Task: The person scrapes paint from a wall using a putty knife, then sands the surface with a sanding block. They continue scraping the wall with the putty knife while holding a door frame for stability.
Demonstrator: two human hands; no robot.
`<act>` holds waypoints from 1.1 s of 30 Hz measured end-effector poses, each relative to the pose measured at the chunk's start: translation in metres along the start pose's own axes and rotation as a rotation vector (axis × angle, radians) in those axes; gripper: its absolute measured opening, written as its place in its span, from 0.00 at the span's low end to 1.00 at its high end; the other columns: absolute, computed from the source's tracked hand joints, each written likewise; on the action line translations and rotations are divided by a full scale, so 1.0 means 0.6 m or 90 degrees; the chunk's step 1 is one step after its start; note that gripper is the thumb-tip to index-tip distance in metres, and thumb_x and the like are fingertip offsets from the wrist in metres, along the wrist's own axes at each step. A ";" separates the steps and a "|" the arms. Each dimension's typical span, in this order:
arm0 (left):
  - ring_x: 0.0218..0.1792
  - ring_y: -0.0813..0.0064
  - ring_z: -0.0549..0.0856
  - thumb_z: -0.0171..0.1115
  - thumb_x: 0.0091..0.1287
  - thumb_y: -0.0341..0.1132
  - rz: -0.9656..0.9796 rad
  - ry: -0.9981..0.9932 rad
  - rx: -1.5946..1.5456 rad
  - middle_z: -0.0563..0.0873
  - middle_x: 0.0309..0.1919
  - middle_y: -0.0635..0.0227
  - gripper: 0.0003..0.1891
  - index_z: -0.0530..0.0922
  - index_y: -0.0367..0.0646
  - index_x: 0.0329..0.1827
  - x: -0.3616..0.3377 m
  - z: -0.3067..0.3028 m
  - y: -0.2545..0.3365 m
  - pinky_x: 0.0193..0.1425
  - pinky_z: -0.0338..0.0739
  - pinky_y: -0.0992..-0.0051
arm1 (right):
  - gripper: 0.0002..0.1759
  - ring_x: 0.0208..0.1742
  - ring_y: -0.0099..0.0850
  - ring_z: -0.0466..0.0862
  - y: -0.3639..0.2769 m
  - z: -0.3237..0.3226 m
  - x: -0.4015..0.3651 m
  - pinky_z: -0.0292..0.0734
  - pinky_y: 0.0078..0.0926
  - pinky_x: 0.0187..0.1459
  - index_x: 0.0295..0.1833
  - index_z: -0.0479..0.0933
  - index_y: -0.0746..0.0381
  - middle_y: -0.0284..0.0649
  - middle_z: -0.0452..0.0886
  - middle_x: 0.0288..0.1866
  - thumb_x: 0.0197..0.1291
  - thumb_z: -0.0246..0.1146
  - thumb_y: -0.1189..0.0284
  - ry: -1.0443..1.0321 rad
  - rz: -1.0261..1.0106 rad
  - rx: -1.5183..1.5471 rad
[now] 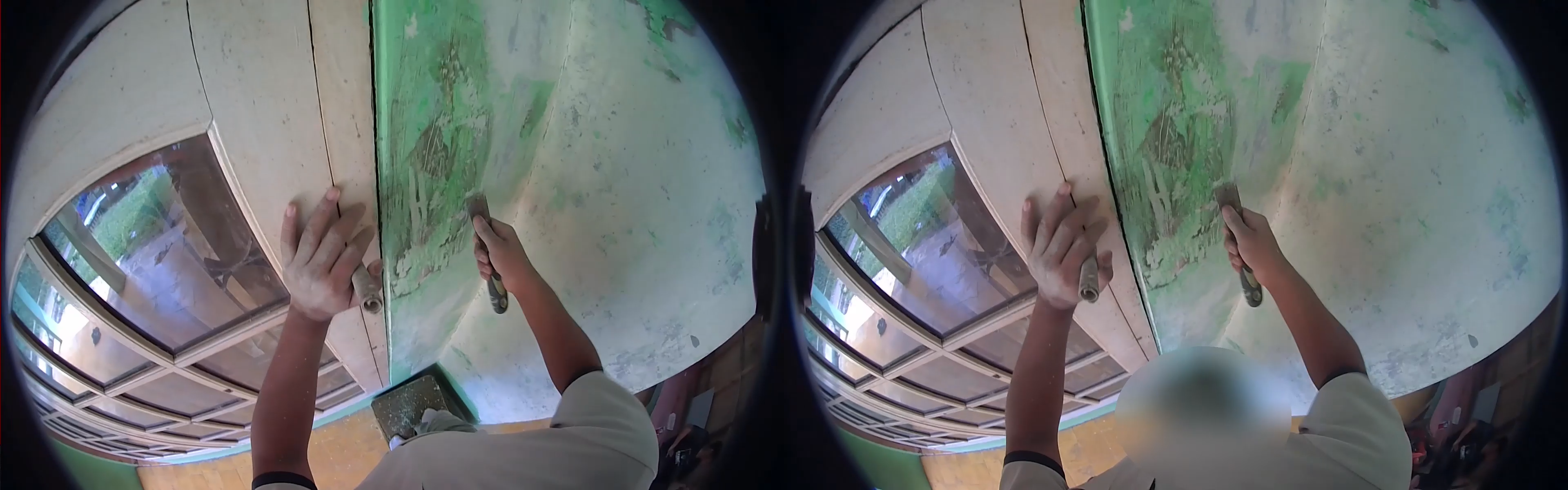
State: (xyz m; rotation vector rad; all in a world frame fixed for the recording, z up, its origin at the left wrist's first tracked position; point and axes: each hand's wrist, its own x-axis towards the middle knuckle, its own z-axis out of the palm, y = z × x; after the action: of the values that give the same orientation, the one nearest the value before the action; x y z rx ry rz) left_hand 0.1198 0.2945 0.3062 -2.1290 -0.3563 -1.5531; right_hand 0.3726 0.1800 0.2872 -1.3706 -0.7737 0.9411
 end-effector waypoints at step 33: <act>0.58 0.61 0.79 0.47 0.67 0.47 0.001 0.015 -0.037 0.86 0.36 0.70 0.19 0.82 0.46 0.27 -0.002 -0.002 -0.002 0.72 0.54 0.53 | 0.20 0.09 0.21 0.63 0.003 -0.042 -0.020 0.60 0.22 0.12 0.28 0.65 0.59 0.30 0.64 0.13 0.70 0.51 0.58 0.058 -0.079 -0.093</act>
State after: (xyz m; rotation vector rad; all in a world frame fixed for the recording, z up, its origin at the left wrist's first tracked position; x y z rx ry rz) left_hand 0.1176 0.2950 0.3059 -2.1525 -0.3063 -1.6040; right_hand 0.3895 0.1580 0.2844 -1.4635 -0.8612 0.7325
